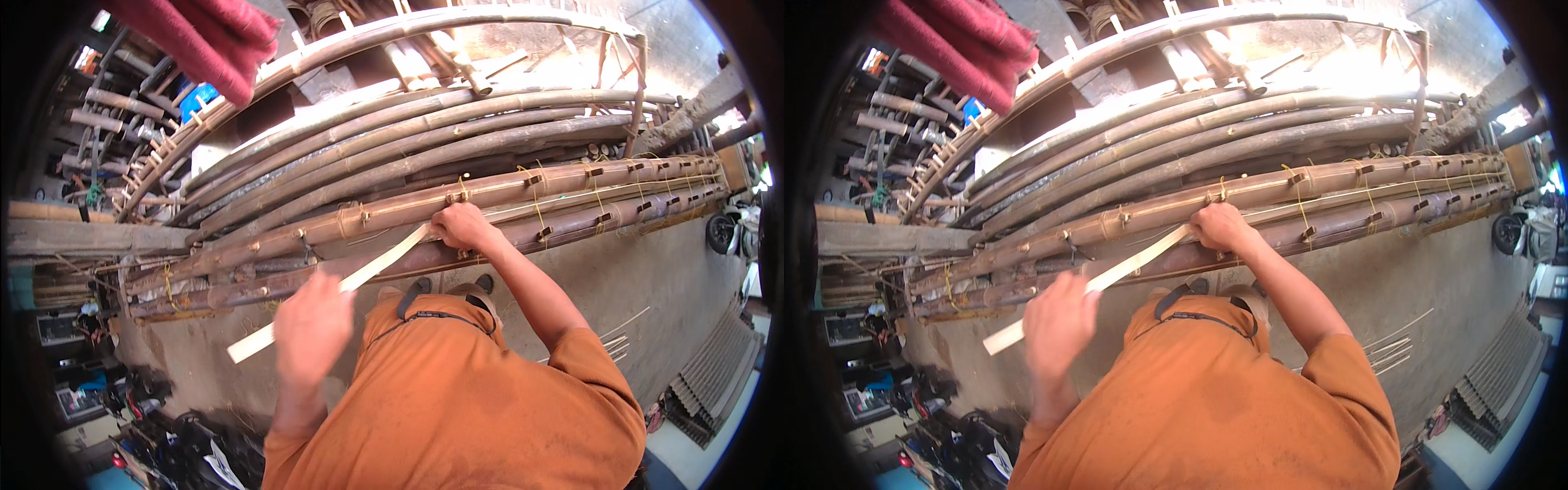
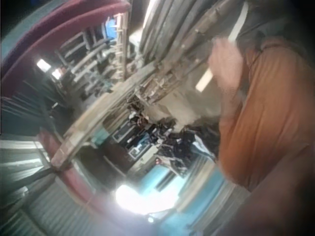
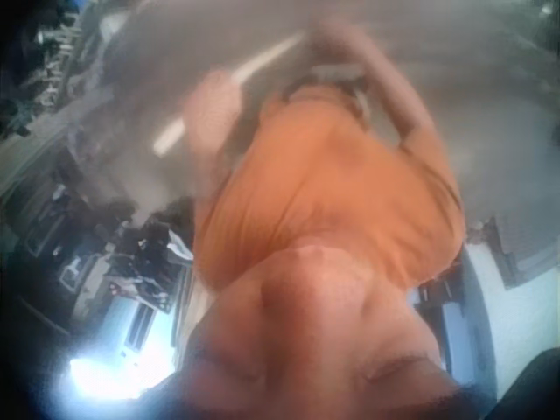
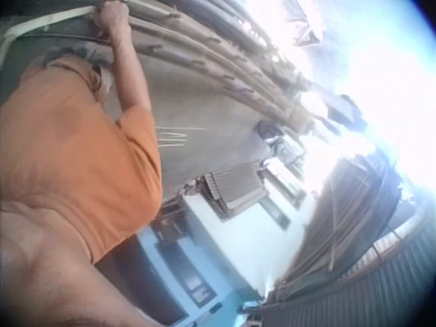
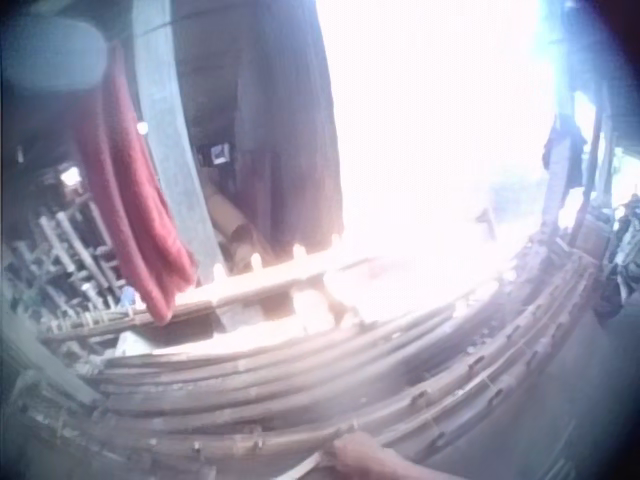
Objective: The person assembles a bamboo structure by inserting thin bamboo strips into pre-drilled holes on a larger bamboo frame and securing them with yellow string. The person repeatedly picks up strips, aligns them, and ties them to the frame.
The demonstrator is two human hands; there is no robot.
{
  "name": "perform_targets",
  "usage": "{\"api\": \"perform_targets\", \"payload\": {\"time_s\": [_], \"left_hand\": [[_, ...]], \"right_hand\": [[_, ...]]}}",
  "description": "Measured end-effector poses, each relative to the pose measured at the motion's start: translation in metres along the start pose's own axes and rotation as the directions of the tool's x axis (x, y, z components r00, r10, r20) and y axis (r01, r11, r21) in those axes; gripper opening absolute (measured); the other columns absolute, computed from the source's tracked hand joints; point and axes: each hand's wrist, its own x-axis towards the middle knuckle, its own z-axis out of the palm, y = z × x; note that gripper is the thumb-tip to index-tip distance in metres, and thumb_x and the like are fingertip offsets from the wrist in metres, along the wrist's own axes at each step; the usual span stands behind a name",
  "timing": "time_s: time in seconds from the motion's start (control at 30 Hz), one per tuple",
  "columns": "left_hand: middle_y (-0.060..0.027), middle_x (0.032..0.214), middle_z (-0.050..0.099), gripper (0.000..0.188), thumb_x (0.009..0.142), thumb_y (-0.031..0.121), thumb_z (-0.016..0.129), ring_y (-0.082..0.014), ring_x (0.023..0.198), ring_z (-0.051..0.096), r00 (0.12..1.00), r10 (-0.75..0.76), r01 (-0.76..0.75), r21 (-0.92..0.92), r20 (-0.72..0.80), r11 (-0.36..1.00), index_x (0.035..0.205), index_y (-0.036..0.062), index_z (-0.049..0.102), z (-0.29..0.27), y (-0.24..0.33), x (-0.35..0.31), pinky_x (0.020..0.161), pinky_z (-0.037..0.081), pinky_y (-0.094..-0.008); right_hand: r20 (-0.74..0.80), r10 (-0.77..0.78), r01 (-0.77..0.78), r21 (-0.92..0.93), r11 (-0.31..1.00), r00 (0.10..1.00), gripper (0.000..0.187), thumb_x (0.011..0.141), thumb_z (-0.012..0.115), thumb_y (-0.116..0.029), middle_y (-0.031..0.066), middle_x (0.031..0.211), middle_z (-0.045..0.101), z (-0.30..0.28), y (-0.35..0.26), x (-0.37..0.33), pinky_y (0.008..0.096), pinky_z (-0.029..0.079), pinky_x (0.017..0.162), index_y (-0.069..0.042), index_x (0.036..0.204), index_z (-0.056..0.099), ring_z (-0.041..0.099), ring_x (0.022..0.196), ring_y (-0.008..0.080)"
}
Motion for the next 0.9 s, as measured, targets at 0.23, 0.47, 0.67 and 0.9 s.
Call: {"api": "perform_targets", "payload": {"time_s": [0.23, 0.47, 0.67, 0.9], "left_hand": [[0.0013, 0.068, 0.049, 0.010, 0.075, 0.021, 0.063, -0.0123, 0.066, 0.051, 0.818, 0.574, -0.465, 0.620, 0.028, 0.632, 0.072, 0.0116, 0.060, -0.006, 0.140, 0.041, 0.056, 0.034, -0.0284], [-0.0117, 0.094, 0.069, 0.012, 0.084, 0.018, 0.068, -0.0274, 0.093, 0.068, 0.987, 0.048, -0.097, 0.336, 0.151, 0.937, 0.093, 0.0111, 0.069, -0.035, -0.045, 0.090, 0.083, 0.048, -0.0451], [-0.0076, 0.090, 0.059, 0.013, 0.089, 0.023, 0.067, -0.0272, 0.093, 0.059, 0.880, 0.328, -0.218, 0.322, -0.343, 0.921, 0.094, 0.0113, 0.063, 0.064, -0.171, 0.101, 0.092, 0.043, -0.0457], [-0.0119, 0.085, 0.060, 0.015, 0.098, 0.017, 0.063, -0.0288, 0.075, 0.057, 0.677, 0.037, -0.228, -0.162, -0.735, 0.960, 0.095, 0.0027, 0.065, -0.027, -0.153, 0.158, 0.069, 0.046, -0.0399]], "right_hand": [[-0.011, -0.074, 0.074, 0.064, 0.995, 0.997, 0.015, 0.086, 0.063, -0.024, 0.0179, 0.074, 0.070, 0.011, 0.003, 0.009, 0.0494, 0.054, 0.066, -0.013, 0.095, 0.069, 0.070, 0.073, 0.0373], [0.006, -0.054, 0.054, 0.053, 0.997, 0.999, 0.016, 0.094, 0.057, -0.027, 0.0181, 0.080, 0.070, 0.000, 0.000, -0.002, 0.0518, 0.054, 0.069, -0.014, 0.098, 0.065, 0.068, 0.077, 0.0397], [0.066, -0.153, 0.144, 0.125, 0.982, 0.986, 0.016, 0.091, 0.062, -0.024, 0.0191, 0.085, 0.070, -0.017, 0.000, 0.004, 0.0501, 0.053, 0.074, -0.012, 0.100, 0.066, 0.068, 0.085, 0.0385], [-0.141, -0.001, 0.042, 0.291, 0.956, 0.990, 0.030, 0.090, 0.067, -0.022, 0.0207, 0.106, 0.069, -0.040, -0.018, -0.029, 0.0464, 0.051, 0.089, -0.004, 0.115, 0.066, 0.065, 0.102, 0.0394]]}}
